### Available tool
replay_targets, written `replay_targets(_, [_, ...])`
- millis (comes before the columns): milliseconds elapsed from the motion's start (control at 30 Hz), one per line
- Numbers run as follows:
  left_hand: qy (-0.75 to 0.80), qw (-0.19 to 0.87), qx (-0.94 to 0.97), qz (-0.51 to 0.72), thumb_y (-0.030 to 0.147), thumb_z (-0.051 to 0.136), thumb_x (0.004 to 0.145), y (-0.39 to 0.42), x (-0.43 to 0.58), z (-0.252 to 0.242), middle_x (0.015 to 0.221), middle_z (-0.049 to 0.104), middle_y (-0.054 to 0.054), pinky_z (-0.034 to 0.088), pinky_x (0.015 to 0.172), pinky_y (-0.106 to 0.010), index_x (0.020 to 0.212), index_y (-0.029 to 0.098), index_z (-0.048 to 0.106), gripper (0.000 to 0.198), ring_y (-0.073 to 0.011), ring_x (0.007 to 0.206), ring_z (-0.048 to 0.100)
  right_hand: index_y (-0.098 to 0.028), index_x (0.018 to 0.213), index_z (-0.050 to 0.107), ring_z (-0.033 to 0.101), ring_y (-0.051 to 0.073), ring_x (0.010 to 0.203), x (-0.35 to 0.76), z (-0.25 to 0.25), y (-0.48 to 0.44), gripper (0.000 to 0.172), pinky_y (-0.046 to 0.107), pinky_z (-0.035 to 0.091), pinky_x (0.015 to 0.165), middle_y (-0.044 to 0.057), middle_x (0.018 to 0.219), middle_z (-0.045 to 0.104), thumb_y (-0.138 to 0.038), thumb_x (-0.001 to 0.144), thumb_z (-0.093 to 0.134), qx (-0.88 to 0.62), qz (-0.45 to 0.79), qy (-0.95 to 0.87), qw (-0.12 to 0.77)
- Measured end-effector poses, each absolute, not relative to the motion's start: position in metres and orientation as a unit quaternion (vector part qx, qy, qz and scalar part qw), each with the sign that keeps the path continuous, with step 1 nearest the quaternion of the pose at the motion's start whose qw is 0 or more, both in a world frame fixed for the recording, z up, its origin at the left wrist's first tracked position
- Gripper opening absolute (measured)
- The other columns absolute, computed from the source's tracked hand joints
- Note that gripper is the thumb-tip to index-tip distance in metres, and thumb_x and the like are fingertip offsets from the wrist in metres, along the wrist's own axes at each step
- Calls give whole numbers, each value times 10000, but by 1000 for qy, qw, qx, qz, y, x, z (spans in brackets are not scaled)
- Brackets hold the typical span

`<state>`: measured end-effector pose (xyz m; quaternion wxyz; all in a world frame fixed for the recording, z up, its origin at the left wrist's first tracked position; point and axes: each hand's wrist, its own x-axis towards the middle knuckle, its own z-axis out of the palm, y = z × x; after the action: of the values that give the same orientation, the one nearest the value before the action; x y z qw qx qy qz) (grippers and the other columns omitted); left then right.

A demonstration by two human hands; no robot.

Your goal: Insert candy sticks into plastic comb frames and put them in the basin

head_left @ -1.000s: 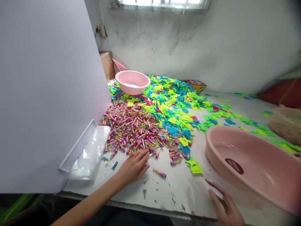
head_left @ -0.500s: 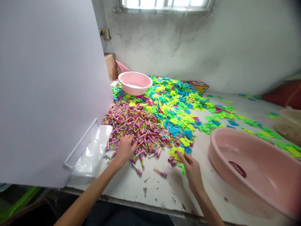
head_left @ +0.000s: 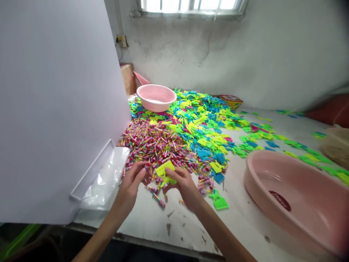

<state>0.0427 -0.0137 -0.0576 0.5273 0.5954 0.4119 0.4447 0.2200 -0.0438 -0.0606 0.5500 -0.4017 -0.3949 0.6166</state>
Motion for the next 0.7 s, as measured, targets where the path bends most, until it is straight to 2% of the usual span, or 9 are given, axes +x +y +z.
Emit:
replay_targets(100, [435,492,630,414,468,395,984,-15,37,-54,762,545,10,425,690,-291,1124,201,560,343,-151,682,511,-168,931,735,629,178,738,219,-61,-42,311,296,588,565,57,860,662,-460,837,686,-377,639,-398,540])
replay_targets(167, [448,444,680,374,487,381,987,-18,33,-50,752,533,16,405,655,-286,1116,212,553,349,-150,656,489,-164,944,719,632,161,688,220,-61,-42,306,284,580,566,48,844,663,-447,831,696,-383,635,-420,523])
replay_targets(267, [446,340,770,303,534,521,919,-22,30,-43,816,560,8,400,642,-278,1064,211,540,354,-152,682,506,-147,924,701,629,146,609,222,-58,-41,312,267,556,545,34,782,657,-443,826,699,-391,632,-473,473])
replay_targets(333, [432,263,819,272,587,623,834,-21,29,-41,850,563,2,400,632,-275,1048,205,518,451,-157,699,516,-149,910,689,624,141,584,223,-56,-41,319,262,543,539,25,767,653,-460,840,678,-394,630,-510,433])
replay_targets(500, [389,125,876,256,654,692,729,-13,26,-45,902,559,-21,411,603,-283,1020,195,459,591,-187,755,553,-167,789,607,569,108,550,223,-51,-39,337,205,467,494,-21,670,574,-490,886,621,-432,553,-597,388])
replay_targets(600, [367,79,896,237,663,674,739,-11,24,-46,923,548,-27,443,645,-310,1037,197,447,598,-211,818,569,-172,810,588,542,97,483,222,-47,-39,340,201,447,443,-33,640,553,-496,913,580,-424,562,-620,346])
replay_targets(700, [353,65,910,210,661,591,815,-14,24,-44,917,538,-25,455,684,-337,980,200,452,510,-216,845,566,-174,828,586,538,91,487,223,-46,-38,331,187,442,432,-32,649,557,-492,918,578,-427,557,-629,334])
